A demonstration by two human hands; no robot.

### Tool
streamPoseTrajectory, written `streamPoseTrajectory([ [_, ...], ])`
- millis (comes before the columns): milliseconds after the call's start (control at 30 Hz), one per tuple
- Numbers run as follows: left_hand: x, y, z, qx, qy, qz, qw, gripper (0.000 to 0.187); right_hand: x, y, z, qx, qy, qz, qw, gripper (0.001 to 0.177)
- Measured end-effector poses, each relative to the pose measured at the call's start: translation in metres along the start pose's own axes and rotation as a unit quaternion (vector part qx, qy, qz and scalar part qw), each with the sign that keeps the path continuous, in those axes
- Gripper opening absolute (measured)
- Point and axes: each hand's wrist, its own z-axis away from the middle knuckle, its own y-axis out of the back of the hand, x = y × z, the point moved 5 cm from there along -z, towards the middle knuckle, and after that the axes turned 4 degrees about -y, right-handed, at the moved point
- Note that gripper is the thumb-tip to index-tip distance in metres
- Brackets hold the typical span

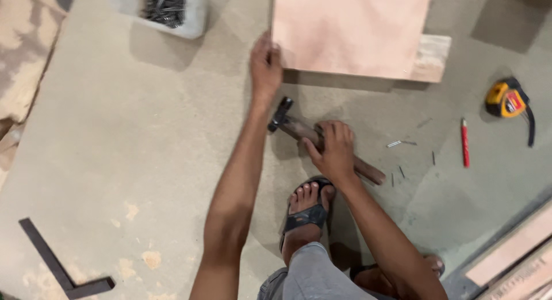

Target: The person hammers multiple nails into a rectangular wooden board using a hammer. They pick up nails from a plastic container and the floor, position them on the board, and strike them until flush. The board is then moved aside.

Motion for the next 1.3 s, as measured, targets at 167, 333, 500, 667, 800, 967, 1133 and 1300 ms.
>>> streamPoseTrajectory([
  [167, -0.016, 0.008, -0.025, -0.049, -0.024, 0.037, 0.998, 0.037, 0.005, -0.001, 0.001, -0.007, -0.009, -0.013, 1.000, 0.051],
  [333, 0.005, 0.020, -0.026, -0.086, -0.043, 0.050, 0.994, 0.036, 0.032, 0.012, -0.003, 0.008, -0.050, -0.150, 0.987, 0.047],
  [500, 0.024, 0.020, -0.018, -0.016, 0.011, 0.026, 0.999, 0.036, 0.093, 0.064, -0.001, 0.097, -0.095, -0.173, 0.976, 0.030],
  [667, 0.056, 0.024, 0.003, 0.011, 0.053, 0.001, 0.999, 0.039, 0.149, 0.134, 0.031, 0.154, -0.120, -0.125, 0.973, 0.030],
  [800, 0.119, 0.013, 0.048, 0.109, -0.130, -0.179, 0.969, 0.032, 0.156, 0.148, 0.049, 0.112, -0.072, 0.022, 0.991, 0.029],
  [967, 0.174, -0.090, 0.130, -0.268, -0.138, -0.018, 0.953, 0.043, 0.154, 0.138, 0.056, 0.111, -0.090, 0.005, 0.990, 0.019],
  [1133, 0.216, -0.117, 0.164, -0.300, -0.270, 0.020, 0.915, 0.028, 0.126, 0.124, 0.044, 0.137, -0.110, -0.133, 0.975, 0.023],
  [1300, 0.201, -0.099, 0.149, -0.280, -0.252, -0.036, 0.926, 0.019, 0.107, 0.109, 0.028, 0.174, -0.160, -0.236, 0.943, 0.020],
])
